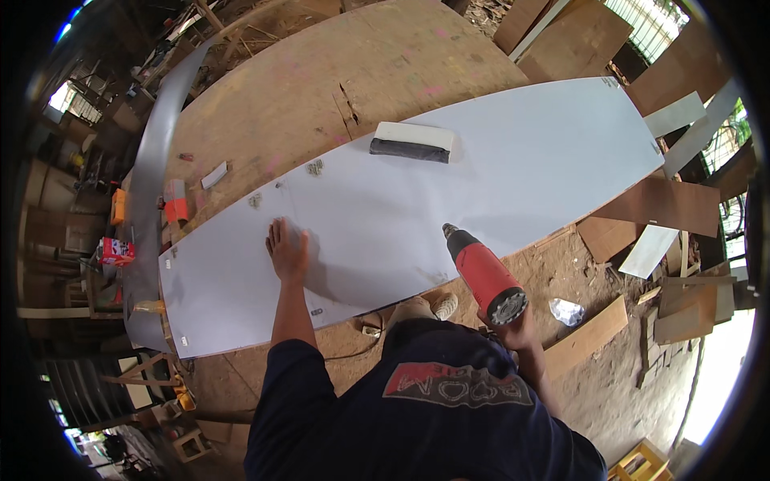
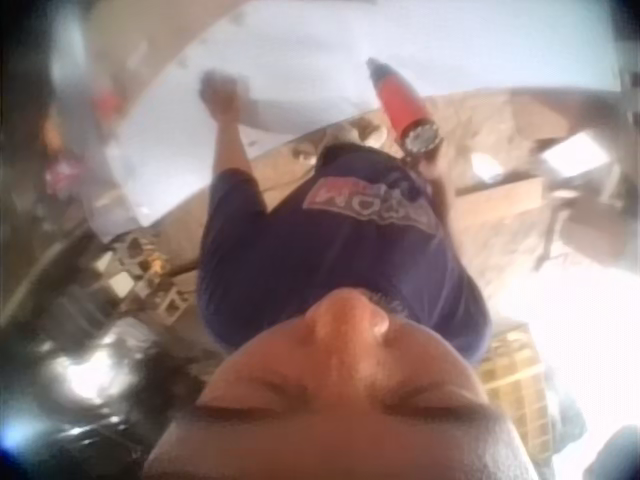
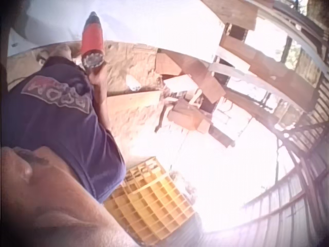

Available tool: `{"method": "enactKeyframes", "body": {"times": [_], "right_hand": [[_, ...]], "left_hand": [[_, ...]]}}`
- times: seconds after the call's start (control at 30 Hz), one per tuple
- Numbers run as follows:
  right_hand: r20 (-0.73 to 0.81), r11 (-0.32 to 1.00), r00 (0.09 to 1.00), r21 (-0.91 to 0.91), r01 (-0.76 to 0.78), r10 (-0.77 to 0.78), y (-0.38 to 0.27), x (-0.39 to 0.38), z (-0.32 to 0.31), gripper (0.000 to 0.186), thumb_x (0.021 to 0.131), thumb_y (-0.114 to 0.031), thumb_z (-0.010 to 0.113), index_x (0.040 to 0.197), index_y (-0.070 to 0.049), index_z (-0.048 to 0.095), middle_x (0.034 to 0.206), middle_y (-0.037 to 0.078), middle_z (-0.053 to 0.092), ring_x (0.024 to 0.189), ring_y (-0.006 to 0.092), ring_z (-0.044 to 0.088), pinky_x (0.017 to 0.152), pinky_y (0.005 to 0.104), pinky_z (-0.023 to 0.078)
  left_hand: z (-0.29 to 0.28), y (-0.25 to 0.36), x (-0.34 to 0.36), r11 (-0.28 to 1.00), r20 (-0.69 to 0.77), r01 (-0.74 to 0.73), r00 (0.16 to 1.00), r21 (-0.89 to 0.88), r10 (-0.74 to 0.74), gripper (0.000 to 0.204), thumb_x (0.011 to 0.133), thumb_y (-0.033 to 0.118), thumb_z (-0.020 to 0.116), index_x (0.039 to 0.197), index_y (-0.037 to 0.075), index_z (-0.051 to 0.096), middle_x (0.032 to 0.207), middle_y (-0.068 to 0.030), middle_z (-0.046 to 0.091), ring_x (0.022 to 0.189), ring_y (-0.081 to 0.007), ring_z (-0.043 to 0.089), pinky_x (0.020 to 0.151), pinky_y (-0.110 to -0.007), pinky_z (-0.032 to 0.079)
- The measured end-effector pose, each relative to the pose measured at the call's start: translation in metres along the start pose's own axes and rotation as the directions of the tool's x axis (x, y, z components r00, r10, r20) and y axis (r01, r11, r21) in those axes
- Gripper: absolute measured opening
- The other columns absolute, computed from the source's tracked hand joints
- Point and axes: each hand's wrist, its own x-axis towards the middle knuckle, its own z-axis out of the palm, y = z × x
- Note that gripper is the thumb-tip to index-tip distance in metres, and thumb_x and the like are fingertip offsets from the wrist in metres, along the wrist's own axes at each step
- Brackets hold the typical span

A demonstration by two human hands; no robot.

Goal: The person applies a white veneer sheet to a wooden board, using a heat gun to activate the adhesive and a block to press the surface flat.

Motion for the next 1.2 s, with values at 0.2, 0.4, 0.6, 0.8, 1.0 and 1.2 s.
{"method": "enactKeyframes", "body": {"times": [0.2,0.4,0.6,0.8,1.0,1.2], "right_hand": [[0.004,0.999,1.0,0.038,-0.022,0.021,-0.016,-0.002,-0.004,0.037,0.087,-0.013,0.087,0.118,0.004,0.076,0.107,0.011,0.081,0.102,0.0155,0.075,0.09,0.0355,0.06],[0.119,0.993,0.986,-0.027,-0.117,0.119,0.001,-0.01,-0.018,0.075,0.086,-0.008,0.092,0.148,0.002,0.051,0.133,0.012,0.07,0.119,0.0196,0.069,0.101,0.0374,0.057],[0.068,0.995,0.995,-0.071,-0.066,0.07,-0.013,-0.013,-0.018,0.053,0.084,-0.016,0.091,0.128,0.003,0.069,0.117,0.013,0.078,0.11,0.0197,0.075,0.095,0.0382,0.059],[0.043,0.997,0.997,0.041,-0.072,0.07,-0.02,-0.017,-0.018,0.045,0.083,-0.018,0.091,0.119,0.005,0.075,0.109,0.015,0.082,0.106,0.018,0.078,0.091,0.0368,0.061],[0.065,0.996,0.995,-0.039,-0.076,0.078,-0.016,-0.021,-0.024,0.04,0.083,-0.016,0.091,0.114,0.005,0.077,0.106,0.014,0.083,0.102,0.019,0.079,0.09,0.0367,0.061],[0.072,0.997,0.995,0.007,-0.073,0.072,-0.004,-0.027,-0.028,0.045,0.082,-0.013,0.09,0.12,0.006,0.075,0.11,0.014,0.082,0.104,0.0189,0.078,0.092,0.0366,0.061]], "left_hand": [[0.004,-0.004,0.002,1.0,-0.008,-0.011,1.0,0.01,0.011,0.077,0.104,0.053,0.061,0.165,0.009,0.045,0.174,-0.0173,0.038,0.164,-0.0325,0.03,0.136,-0.049,0.019],[0.004,-0.002,0.002,1.0,-0.008,-0.01,1.0,-0.001,0.01,0.077,0.104,0.053,0.061,0.165,0.009,0.045,0.174,-0.0168,0.039,0.164,-0.0322,0.03,0.135,-0.049,0.019],[0.004,-0.003,0.002,1.0,-0.005,-0.011,1.0,0.015,0.012,0.077,0.104,0.053,0.062,0.166,0.009,0.045,0.174,-0.0162,0.038,0.164,-0.0322,0.029,0.135,-0.049,0.019],[0.003,-0.002,0.003,1.0,0.005,-0.012,1.0,0.017,0.012,0.078,0.105,0.053,0.06,0.166,0.008,0.043,0.174,-0.0173,0.038,0.164,-0.0332,0.03,0.135,-0.049,0.019],[0.002,0.0,0.003,1.0,0.013,-0.009,1.0,0.026,0.009,0.078,0.105,0.052,0.06,0.167,0.008,0.042,0.174,-0.0169,0.038,0.164,-0.0328,0.029,0.135,-0.049,0.019],[0.003,-0.001,0.003,1.0,0.017,-0.006,1.0,0.019,0.006,0.077,0.105,0.052,0.059,0.167,0.008,0.043,0.175,-0.0166,0.038,0.164,-0.0326,0.029,0.135,-0.049,0.019]]}}
